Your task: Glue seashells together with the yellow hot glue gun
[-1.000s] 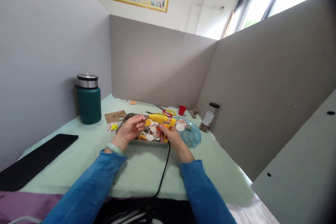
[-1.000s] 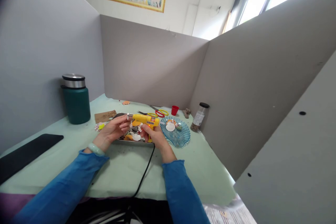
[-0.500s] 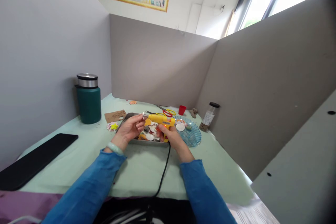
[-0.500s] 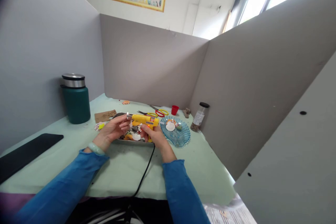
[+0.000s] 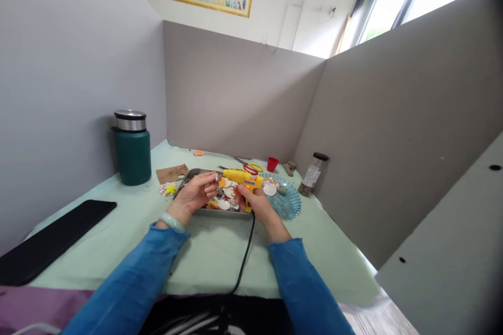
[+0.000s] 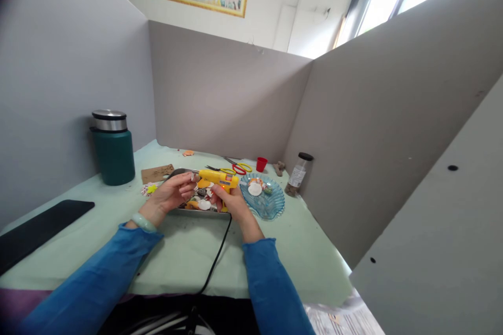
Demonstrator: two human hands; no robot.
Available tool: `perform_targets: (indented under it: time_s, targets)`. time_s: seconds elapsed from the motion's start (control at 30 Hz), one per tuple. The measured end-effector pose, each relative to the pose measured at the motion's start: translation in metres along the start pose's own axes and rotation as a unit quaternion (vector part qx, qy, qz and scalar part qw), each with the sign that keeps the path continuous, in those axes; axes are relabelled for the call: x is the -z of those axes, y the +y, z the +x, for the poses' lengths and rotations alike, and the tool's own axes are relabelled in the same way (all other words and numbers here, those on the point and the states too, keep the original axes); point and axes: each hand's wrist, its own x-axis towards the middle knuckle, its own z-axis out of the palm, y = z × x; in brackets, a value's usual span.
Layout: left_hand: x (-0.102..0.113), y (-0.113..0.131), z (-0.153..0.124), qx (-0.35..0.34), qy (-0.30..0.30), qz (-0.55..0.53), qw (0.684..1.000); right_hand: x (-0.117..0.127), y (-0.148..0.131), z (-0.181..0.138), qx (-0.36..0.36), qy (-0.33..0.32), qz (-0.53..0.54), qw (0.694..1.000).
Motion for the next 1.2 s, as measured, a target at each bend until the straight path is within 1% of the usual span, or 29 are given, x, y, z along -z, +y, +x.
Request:
perform_targets:
  time_s: [0.17, 0.23, 0.3, 0.33, 0.4, 0.43, 0.5, 0.57, 0.63, 0.67, 0.73, 0.77, 0.83, 0.9, 0.93, 0.97, 1.03, 1.1, 1.2]
  targets:
    - [0.003, 0.0, 0.002, 0.002, 0.003, -0.01, 1.0, 0.003, 0.006, 0.005, -0.004, 0.026, -0.026, 0.999]
    - [0.005, 0.001, 0.003, -0.008, 0.023, -0.014, 1.0, 0.005, 0.006, 0.006, -0.004, 0.059, -0.082, 0.995]
    - [0.006, 0.003, 0.004, -0.027, 0.055, -0.015, 0.998, 0.007, 0.003, 0.006, 0.019, 0.098, -0.188, 0.977]
    - [0.007, 0.003, 0.005, -0.037, 0.071, -0.017, 0.997, 0.008, 0.001, 0.005, 0.039, 0.109, -0.256, 0.96]
    - [0.007, 0.005, 0.005, -0.052, 0.102, -0.026, 0.993, 0.009, -0.004, 0.004, 0.056, 0.095, -0.394, 0.912]
    - [0.007, 0.005, 0.005, -0.054, 0.115, -0.033, 0.991, 0.009, -0.006, 0.003, 0.045, 0.078, -0.455, 0.886]
    - [0.007, 0.006, 0.006, -0.054, 0.135, -0.046, 0.988, 0.007, -0.008, 0.004, -0.001, 0.04, -0.55, 0.834]
    - [0.007, 0.006, 0.005, -0.055, 0.147, -0.051, 0.986, 0.005, -0.011, 0.006, -0.03, 0.006, -0.619, 0.785]
    - [0.006, 0.007, 0.006, -0.056, 0.154, -0.053, 0.985, 0.003, -0.014, 0.009, -0.034, -0.034, -0.666, 0.744]
    - [0.005, 0.007, 0.006, -0.056, 0.156, -0.053, 0.985, 0.003, -0.017, 0.009, -0.039, -0.058, -0.681, 0.729]
    - [0.005, 0.007, 0.006, -0.054, 0.156, -0.053, 0.985, 0.003, -0.025, 0.01, -0.071, -0.102, -0.696, 0.707]
    - [0.005, 0.007, 0.006, -0.053, 0.155, -0.053, 0.985, 0.003, -0.03, 0.011, -0.085, -0.114, -0.7, 0.7]
    - [0.006, 0.006, 0.007, -0.053, 0.151, -0.053, 0.986, 0.001, -0.04, 0.014, -0.078, -0.111, -0.706, 0.695]
    - [0.006, 0.006, 0.007, -0.056, 0.148, -0.053, 0.986, -0.007, -0.045, 0.023, -0.046, -0.076, -0.711, 0.698]
    - [0.006, 0.006, 0.007, -0.058, 0.148, -0.053, 0.986, -0.013, -0.046, 0.03, -0.018, -0.064, -0.711, 0.7]
    - [0.006, 0.006, 0.007, -0.06, 0.149, -0.053, 0.986, -0.021, -0.043, 0.038, -0.003, -0.067, -0.713, 0.698]
    - [0.005, 0.006, 0.007, -0.062, 0.152, -0.053, 0.985, -0.038, -0.033, 0.057, 0.009, -0.102, -0.717, 0.689]
    - [0.005, 0.007, 0.006, -0.062, 0.156, -0.056, 0.984, -0.054, -0.019, 0.076, -0.002, -0.128, -0.724, 0.678]
    - [0.005, 0.008, 0.006, -0.059, 0.163, -0.063, 0.983, -0.067, -0.001, 0.094, -0.019, -0.147, -0.72, 0.678]
